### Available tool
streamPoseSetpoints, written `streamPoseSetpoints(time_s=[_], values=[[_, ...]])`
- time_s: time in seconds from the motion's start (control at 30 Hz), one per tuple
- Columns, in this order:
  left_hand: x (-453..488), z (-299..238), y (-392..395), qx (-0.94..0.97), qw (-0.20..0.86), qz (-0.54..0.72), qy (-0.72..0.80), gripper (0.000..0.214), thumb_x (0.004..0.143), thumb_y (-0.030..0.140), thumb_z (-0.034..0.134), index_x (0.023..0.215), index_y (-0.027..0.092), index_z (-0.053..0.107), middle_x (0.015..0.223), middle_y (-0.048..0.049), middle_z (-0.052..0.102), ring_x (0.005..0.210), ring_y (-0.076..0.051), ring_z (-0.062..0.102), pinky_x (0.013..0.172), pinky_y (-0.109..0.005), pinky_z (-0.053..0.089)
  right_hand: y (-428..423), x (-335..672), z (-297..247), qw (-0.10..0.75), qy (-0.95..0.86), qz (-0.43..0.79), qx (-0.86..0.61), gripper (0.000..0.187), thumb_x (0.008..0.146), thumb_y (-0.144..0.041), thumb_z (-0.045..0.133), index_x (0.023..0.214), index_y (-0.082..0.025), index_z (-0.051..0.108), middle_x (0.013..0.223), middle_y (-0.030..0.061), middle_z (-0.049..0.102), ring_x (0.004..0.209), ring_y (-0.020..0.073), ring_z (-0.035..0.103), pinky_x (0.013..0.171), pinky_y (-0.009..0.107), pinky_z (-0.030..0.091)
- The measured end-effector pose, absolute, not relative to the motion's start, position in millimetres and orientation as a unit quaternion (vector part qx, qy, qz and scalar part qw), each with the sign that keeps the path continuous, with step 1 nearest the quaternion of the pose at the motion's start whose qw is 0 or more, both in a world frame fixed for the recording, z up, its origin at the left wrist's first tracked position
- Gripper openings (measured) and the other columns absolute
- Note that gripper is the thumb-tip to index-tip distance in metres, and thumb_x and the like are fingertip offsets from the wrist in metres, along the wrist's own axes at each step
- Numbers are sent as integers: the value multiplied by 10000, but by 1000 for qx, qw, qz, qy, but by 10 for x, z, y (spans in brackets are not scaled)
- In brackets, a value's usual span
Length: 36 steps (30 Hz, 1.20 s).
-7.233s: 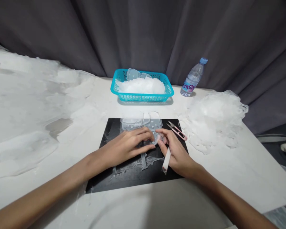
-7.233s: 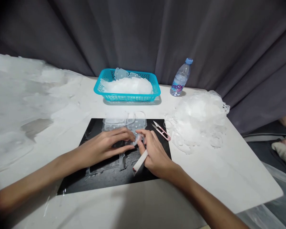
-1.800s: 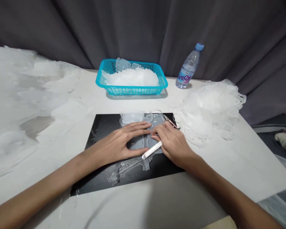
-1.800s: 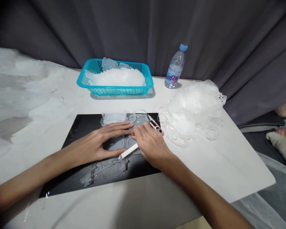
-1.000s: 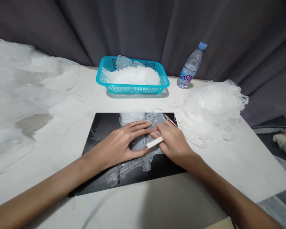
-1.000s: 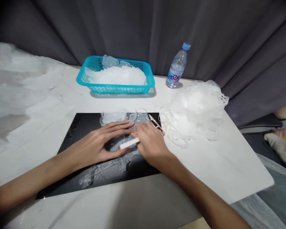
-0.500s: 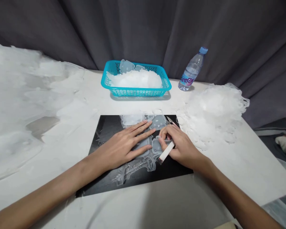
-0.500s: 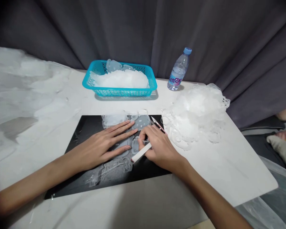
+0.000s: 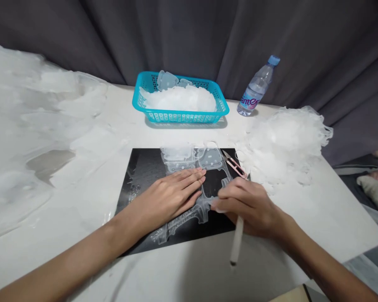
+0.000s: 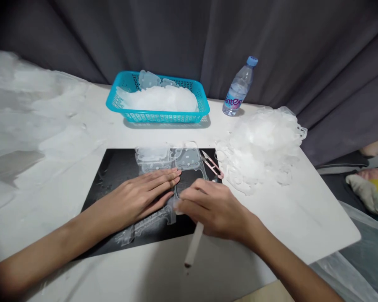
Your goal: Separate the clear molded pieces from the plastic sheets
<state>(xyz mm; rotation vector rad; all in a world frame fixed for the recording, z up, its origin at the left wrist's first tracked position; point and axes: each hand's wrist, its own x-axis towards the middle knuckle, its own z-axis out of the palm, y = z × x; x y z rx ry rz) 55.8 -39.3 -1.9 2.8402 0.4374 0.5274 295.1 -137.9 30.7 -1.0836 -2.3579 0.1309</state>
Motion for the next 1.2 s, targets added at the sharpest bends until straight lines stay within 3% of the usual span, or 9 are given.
streamPoseSetpoints(time_s=[0.13, 0.3, 0.43, 0.53, 0.67, 0.73, 0.87, 1.03, 1.2], values=[[546, -39, -386, 970, 91, 174, 141, 373, 1088, 267, 479, 1410, 167, 639, 1544, -100, 594, 1417, -261, 584, 1188, -422, 500, -1448, 3119, 272, 367, -764, 155, -508, 56, 977, -206, 670, 925, -223, 659, 853, 15, 701, 798, 173, 623, 716, 308, 490], [495, 7, -192, 973, 97, 128, 167, 392, 1103, 334, 436, 1407, 192, 638, 1599, -91, 538, 1397, -282, 599, 1170, -456, 503, -1258, 3134, 211, 453, -564, 334, -604, 231, 955, -422, 708, 894, -200, 691, 767, 7, 665, 648, 141, 586, 576, 269, 445], [536, 283, -132, 935, 231, 130, 238, 410, 1072, 465, 490, 1362, 222, 650, 1536, -97, 597, 1395, -327, 572, 1196, -554, 422, -1020, 2984, 294, 446, -552, 448, -544, 248, 912, -440, 753, 920, -193, 741, 795, 15, 716, 703, 149, 636, 633, 266, 471], [648, 456, -240, 830, 432, 201, 289, 427, 1009, 555, 589, 1310, 256, 642, 1340, -65, 699, 1236, -280, 647, 1064, -445, 515, -899, 2876, 315, 458, -544, 493, -502, 228, 899, -414, 765, 942, -190, 749, 824, 17, 742, 721, 146, 652, 663, 266, 483], [772, 366, -364, 671, 617, 274, 307, 446, 877, 446, 805, 1225, 224, 636, 925, 8, 697, 809, -154, 658, 738, -269, 529, -893, 2817, 261, 493, -524, 472, -509, 253, 867, -430, 788, 932, -193, 730, 818, 11, 715, 700, 138, 610, 636, 261, 450], [784, 236, -372, 631, 640, 299, 321, 391, 854, 387, 837, 1147, 194, 667, 808, 32, 640, 728, -125, 611, 709, -255, 500, -924, 2837, 238, 493, -525, 447, -530, 255, 873, -436, 779, 939, -196, 722, 775, -7, 661, 651, 122, 542, 597, 257, 403], [758, 41, -360, 605, 624, 360, 339, 343, 829, 325, 870, 1080, 186, 682, 781, 40, 641, 705, -105, 569, 689, -241, 450, -981, 2938, 246, 421, -580, 403, -569, 203, 919, -399, 735, 883, -202, 709, 678, -46, 526, 608, 107, 417, 591, 260, 320], [733, 3, -393, 611, 597, 399, 333, 281, 834, 274, 872, 1042, 215, 692, 881, 32, 691, 783, -99, 580, 751, -233, 439, -1048, 3014, 286, 294, -686, 373, -552, 139, 923, -337, 743, 864, -214, 720, 802, -10, 633, 736, 139, 515, 700, 280, 373], [727, 40, -447, 637, 597, 360, 328, 220, 834, 275, 874, 952, 217, 696, 845, 45, 695, 743, -91, 572, 720, -223, 441, -1088, 2928, 273, 382, -655, 334, -561, 159, 934, -352, 747, 1035, -230, 748, 848, 0, 678, 697, 132, 530, 643, 278, 380]])
